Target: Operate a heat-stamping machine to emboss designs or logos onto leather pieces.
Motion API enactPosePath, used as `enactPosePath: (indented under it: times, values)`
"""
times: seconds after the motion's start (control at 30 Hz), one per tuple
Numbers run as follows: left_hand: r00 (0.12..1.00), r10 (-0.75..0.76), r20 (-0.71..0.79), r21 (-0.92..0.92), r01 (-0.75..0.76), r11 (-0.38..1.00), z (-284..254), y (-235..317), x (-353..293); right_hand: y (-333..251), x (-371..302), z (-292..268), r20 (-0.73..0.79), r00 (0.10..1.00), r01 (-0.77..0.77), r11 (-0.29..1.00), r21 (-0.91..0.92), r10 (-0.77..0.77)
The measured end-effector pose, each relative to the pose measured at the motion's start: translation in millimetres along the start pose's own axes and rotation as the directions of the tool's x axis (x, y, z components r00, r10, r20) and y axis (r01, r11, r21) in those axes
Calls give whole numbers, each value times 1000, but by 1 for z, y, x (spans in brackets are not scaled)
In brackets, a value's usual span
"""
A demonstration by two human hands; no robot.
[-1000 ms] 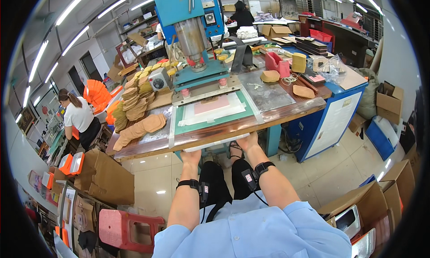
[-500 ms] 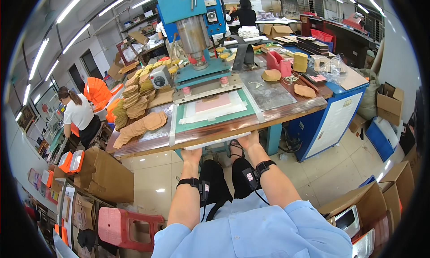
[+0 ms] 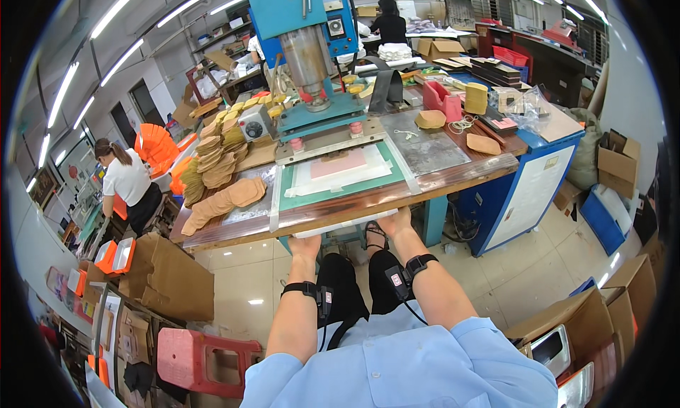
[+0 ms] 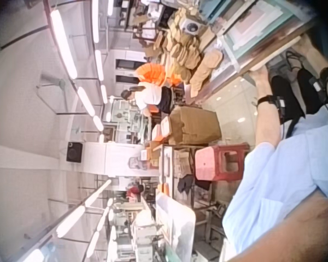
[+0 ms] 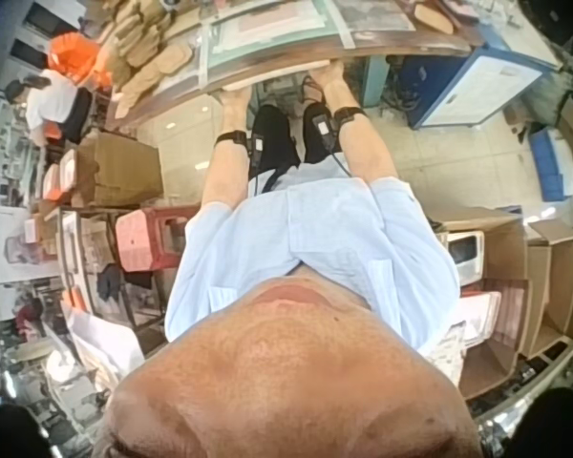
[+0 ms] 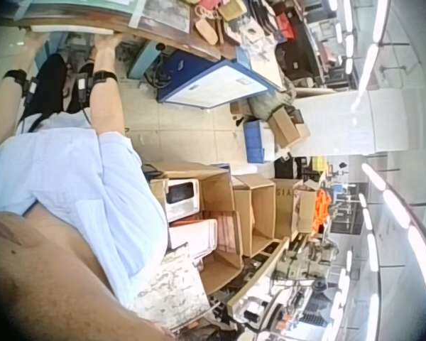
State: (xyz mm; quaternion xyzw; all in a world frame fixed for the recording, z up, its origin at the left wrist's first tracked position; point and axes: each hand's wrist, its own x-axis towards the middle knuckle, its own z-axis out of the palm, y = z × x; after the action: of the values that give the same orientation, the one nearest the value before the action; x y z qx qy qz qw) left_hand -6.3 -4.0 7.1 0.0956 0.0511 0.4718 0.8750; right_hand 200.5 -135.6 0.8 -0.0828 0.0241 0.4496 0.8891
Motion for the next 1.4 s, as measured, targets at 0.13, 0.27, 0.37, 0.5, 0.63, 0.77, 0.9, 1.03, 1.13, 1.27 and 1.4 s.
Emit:
enactPosePath:
  times: [0.13, 0.27, 0.37, 0.5, 0.63, 0.77, 0.9, 1.03, 1.13, 1.27, 1.4]
  values:
    - [999, 32, -2, 63, -32, 997, -3, 2, 1, 2, -6, 7, -28, 999, -21, 999, 41, 23]
    - [999, 36, 5, 88, -36, 995, -3, 0, 3, 0, -6, 5, -2, 1000, -27, 999, 47, 28]
    - [1000, 26, 3, 71, -26, 997, -3, -1, 1, -1, -6, 4, -19, 1000, -10, 999, 47, 10]
    - [999, 13, 42, 22, -14, 1000, -11, 2, 6, 0, -5, 4, -9, 1000, 2, 999, 45, -2]
    - [1000, 15, 27, 40, -16, 999, -10, 2, 4, 1, -7, 5, 6, 1000, -6, 1000, 17, 6]
    - [999, 20, 40, 67, -23, 997, -9, 2, 5, 0, -7, 5, 11, 1000, -18, 999, 42, 17]
    - [999, 39, 13, 99, -40, 994, -1, -2, 1, 0, 2, -2, 50, 999, 5, 999, 50, -7]
    - [999, -10, 32, -9, 10, 1000, 1, 0, 2, -4, 6, -13, 114, 993, -6, 1000, -17, 8]
    - [999, 31, 11, 53, -31, 998, -17, 9, 4, -21, -18, -10, -118, 969, -249, 838, -486, 219]
    - [884, -373, -283, 363, 459, 811, 8, 6, -44, -66, -87, 45, 14, 814, -68, 119, -991, 580]
    - [688, -711, -148, 672, 597, 438, 30, 14, -70, -54, -81, 135, 237, 674, 453, -138, -881, 700]
